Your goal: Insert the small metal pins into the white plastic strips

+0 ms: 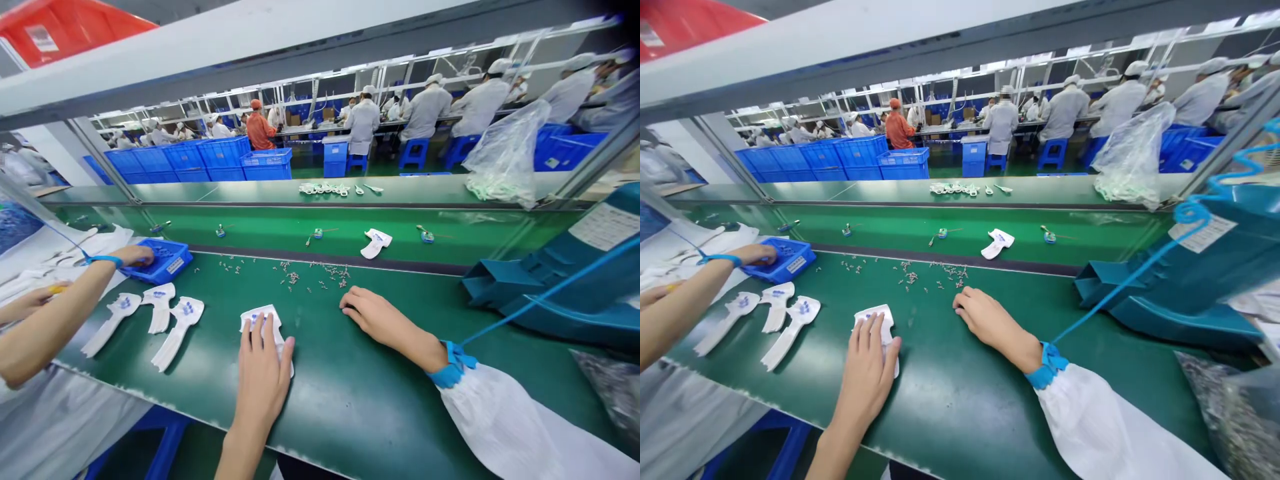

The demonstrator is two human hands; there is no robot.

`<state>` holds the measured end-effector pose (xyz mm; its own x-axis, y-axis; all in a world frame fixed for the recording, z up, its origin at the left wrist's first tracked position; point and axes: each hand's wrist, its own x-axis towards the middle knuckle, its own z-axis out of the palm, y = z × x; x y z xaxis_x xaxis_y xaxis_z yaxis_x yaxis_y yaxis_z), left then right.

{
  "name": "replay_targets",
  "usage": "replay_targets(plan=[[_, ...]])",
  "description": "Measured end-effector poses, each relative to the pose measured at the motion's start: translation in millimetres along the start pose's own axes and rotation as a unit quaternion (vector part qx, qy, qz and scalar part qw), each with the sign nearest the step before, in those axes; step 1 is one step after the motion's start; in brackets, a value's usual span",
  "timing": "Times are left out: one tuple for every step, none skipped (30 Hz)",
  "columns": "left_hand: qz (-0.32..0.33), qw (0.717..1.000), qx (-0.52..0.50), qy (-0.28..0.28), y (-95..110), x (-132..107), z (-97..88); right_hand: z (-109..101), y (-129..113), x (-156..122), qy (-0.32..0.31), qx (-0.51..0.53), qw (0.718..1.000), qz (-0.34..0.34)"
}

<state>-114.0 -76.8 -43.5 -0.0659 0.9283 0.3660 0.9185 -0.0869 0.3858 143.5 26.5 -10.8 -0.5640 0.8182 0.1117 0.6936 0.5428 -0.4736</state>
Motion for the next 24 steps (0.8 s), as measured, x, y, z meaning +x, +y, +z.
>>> replay_targets(plan=[[0.008, 1.0, -0.013, -0.007, 6.4, -0.3, 1.9, 0.0, -0.5, -1.4, 0.006, 0.016, 1.0, 0.005], [0.016, 0.999, -0.03, -0.018, 14.6, -0.1, 2.7, -0.4, -1.1, -3.8, 0.014, 0.038, 0.999, 0.013], [0.024, 0.998, -0.052, -0.033, 23.9, 0.2, 2.7, -0.9, -2.0, -7.1, 0.023, 0.068, 0.997, 0.025], [0.031, 0.995, -0.078, -0.051, 33.8, 0.1, 2.5, -1.3, -3.2, -11.0, 0.031, 0.104, 0.993, 0.042], [0.038, 0.991, -0.109, -0.068, 43.8, -0.3, 2.2, -1.5, -4.6, -15.2, 0.038, 0.144, 0.987, 0.061], [0.04, 0.985, -0.147, -0.079, 53.5, -0.9, 1.8, -1.2, -6.1, -19.7, 0.044, 0.188, 0.978, 0.079], [0.032, 0.977, -0.193, -0.083, 62.4, -1.6, 1.2, -0.7, -7.5, -24.0, 0.048, 0.233, 0.967, 0.095], [0.012, 0.965, -0.251, -0.08, 70.2, -1.9, 0.0, 0.0, -8.8, -28.0, 0.051, 0.278, 0.953, 0.107], [-0.019, 0.943, -0.324, -0.072, 76.9, -1.8, -1.8, 0.7, -10.0, -31.5, 0.051, 0.32, 0.939, 0.115], [-0.059, 0.907, -0.412, -0.064, 82.2, -1.0, -4.5, 1.3, -11.2, -34.5, 0.048, 0.359, 0.924, 0.119], [-0.104, 0.853, -0.507, -0.064, 86.2, 0.4, -8.0, 1.5, -12.3, -37.0, 0.044, 0.392, 0.911, 0.122], [-0.151, 0.784, -0.598, -0.069, 88.9, 2.3, -12.1, 1.3, -13.4, -38.9, 0.038, 0.42, 0.898, 0.123], [-0.194, 0.709, -0.674, -0.076, 90.6, 4.5, -16.4, 0.7, -14.6, -40.4, 0.032, 0.442, 0.888, 0.125], [-0.23, 0.639, -0.73, -0.082, 91.4, 6.6, -20.4, -0.1, -15.9, -41.5, 0.025, 0.461, 0.878, 0.128], [-0.259, 0.583, -0.765, -0.088, 91.7, 8.2, -23.8, -1.0, -17.4, -42.4, 0.017, 0.478, 0.868, 0.133], [-0.281, 0.546, -0.784, -0.089, 91.7, 9.1, -26.2, -1.9, -19.2, -43.1, 0.01, 0.494, 0.858, 0.137], [-0.291, 0.527, -0.794, -0.086, 91.5, 9.2, -27.5, -2.7, -21.1, -43.8, 0.001, 0.51, 0.849, 0.14], [-0.29, 0.525, -0.796, -0.083, 91.4, 8.5, -27.5, -3.2, -23.4, -44.4, -0.005, 0.526, 0.839, 0.14], [-0.276, 0.54, -0.791, -0.08, 91.2, 7.0, -26.5, -3.6, -26.0, -45.1, -0.012, 0.541, 0.83, 0.136], [-0.252, 0.573, -0.776, -0.076, 91.2, 4.8, -24.9, -3.8, -28.9, -45.8, -0.018, 0.554, 0.822, 0.129], [-0.22, 0.621, -0.749, -0.072, 91.3, 2.3, -22.9, -4.1, -32.1, -46.5, -0.023, 0.567, 0.814, 0.12], [-0.185, 0.676, -0.71, -0.068, 91.6, -0.4, -20.9, -4.4, -35.5, -47.3, -0.029, 0.578, 0.808, 0.11], [-0.15, 0.73, -0.664, -0.065, 92.0, -3.1, -19.3, -4.8, -38.9, -48.0, -0.036, 0.585, 0.804, 0.103], [-0.12, 0.774, -0.618, -0.065, 92.5, -5.7, -18.1, -5.3, -42.2, -48.6, -0.043, 0.588, 0.801, 0.099]])
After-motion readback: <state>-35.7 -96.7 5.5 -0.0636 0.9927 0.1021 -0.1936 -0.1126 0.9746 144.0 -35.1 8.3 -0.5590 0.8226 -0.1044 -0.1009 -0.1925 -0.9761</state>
